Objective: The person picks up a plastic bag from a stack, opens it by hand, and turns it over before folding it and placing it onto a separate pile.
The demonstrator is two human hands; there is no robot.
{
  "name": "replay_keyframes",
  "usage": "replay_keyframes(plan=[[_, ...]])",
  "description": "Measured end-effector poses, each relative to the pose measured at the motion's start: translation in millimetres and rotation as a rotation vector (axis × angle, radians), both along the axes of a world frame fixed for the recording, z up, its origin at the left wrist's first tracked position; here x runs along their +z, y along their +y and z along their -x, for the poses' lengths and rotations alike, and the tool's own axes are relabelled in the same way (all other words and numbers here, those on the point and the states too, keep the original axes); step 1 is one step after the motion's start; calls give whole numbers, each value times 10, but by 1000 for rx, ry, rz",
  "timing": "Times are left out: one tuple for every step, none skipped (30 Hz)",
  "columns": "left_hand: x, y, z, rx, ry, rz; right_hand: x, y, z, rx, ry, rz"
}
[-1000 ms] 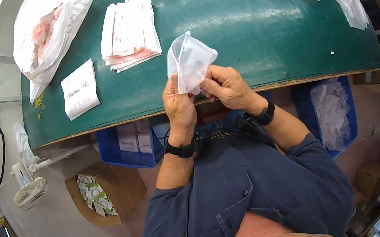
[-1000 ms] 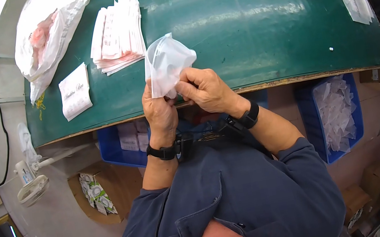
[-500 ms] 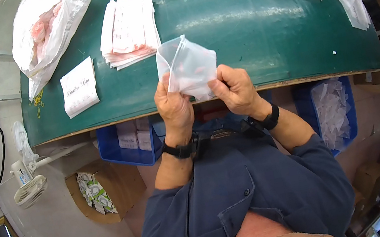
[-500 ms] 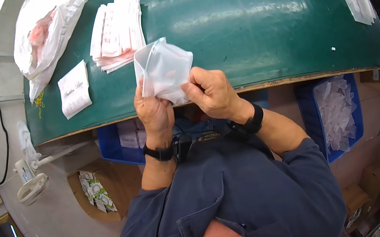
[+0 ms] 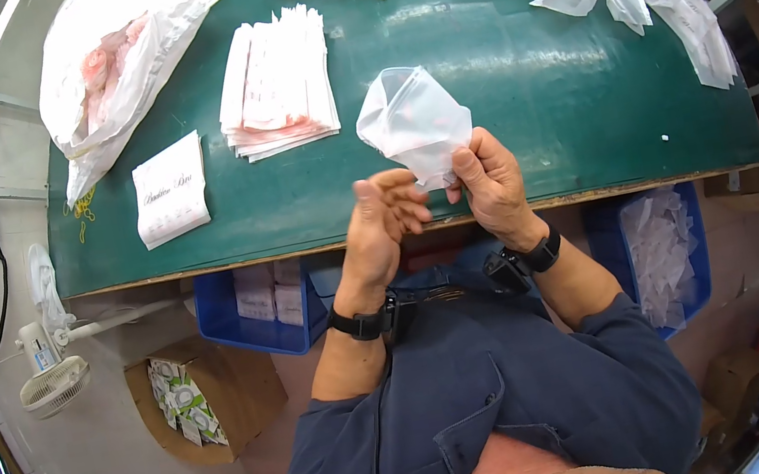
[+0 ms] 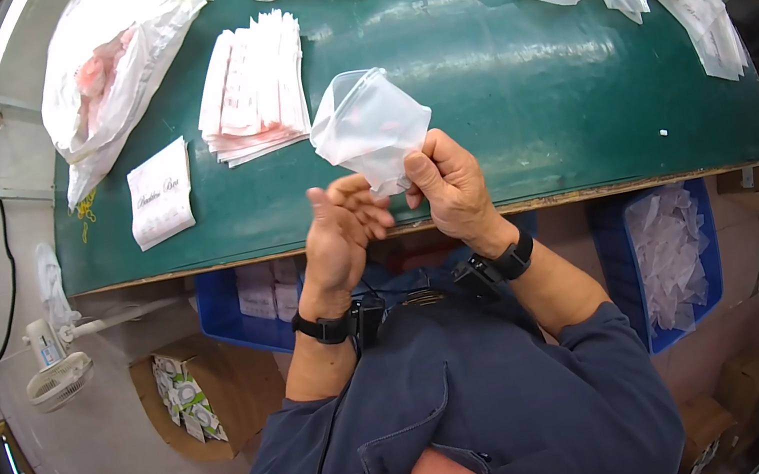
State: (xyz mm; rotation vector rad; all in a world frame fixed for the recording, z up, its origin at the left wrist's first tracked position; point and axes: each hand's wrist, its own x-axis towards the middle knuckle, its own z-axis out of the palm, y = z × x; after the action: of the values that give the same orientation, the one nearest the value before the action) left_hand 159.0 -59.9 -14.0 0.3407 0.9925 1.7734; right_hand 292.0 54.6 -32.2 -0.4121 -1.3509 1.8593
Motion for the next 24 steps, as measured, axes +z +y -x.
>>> replay_keyframes(plan=[[-14, 12, -12, -73, 5, -12, -20, -29, -8, 3, 1, -3], [-31, 22, -14, -148, 10, -23, -27, -80, -10, 26, -12, 3], [-45, 29, -5, -224, 17, -35, -16, -127, -10, 46, -25, 9], [-63, 36, 7, -226, 20, -41, -5, -148, -11, 64, -38, 13], [-91, 42, 13, -202, 9, -65, -16, -140, -25, 62, -37, 6], [-116, 42, 9, -179, -4, -87, -54, -127, -57, 70, -37, -10], [-133, 32, -2, -156, -19, -106, -97, -120, -99, 77, -38, -23], [-103, 32, -35, -159, -20, -109, -104, -118, -127, 84, -38, -36], [-35, 46, -88, -147, -53, -98, -98, -118, -145, 82, -38, -39], [37, 68, -138, -135, -85, -89, -90, -109, -156, 80, -72, -33], [74, 83, -163, -123, -117, -81, -74, -97, -167, 77, -106, -26], [55, 79, -154, -127, -116, -85, -59, -88, -187, 73, -140, -18], [22, 66, -126, -23, 64, -65, -48, -91, -232, 68, -139, -21], [3, 53, -91, 84, 243, -45, -19, -98, -288, -8, -155, -30], [-15, 47, -58, 194, 423, -27, 11, -94, -332, -82, -170, -41], [-38, 41, -30, 195, 424, -32, 30, -81, -353, -155, -184, -51], [-58, 21, -15, 197, 511, -31, 54, -79, -360, -155, -186, -51], [-65, -13, -16, 196, 598, -25, 177, -102, -333, -117, -236, -55], [-70, -52, -17, 191, 685, -19, 295, -125, -301, -81, -285, -57], [-62, -80, -15, 184, 686, -18, 348, -122, -279, -48, -329, -62], [-45, -109, -15, 202, 705, -24, 330, -85, -295, -55, -327, -59], [-30, -136, -21, 223, 721, -31, 287, -20, -344, -48, -284, 12], [-26, -167, -17, 252, 736, -34, 236, 44, -389, -33, -243, 82], [-44, -185, 14, 257, 737, -32, 194, 88, -411, -17, -200, 150]])
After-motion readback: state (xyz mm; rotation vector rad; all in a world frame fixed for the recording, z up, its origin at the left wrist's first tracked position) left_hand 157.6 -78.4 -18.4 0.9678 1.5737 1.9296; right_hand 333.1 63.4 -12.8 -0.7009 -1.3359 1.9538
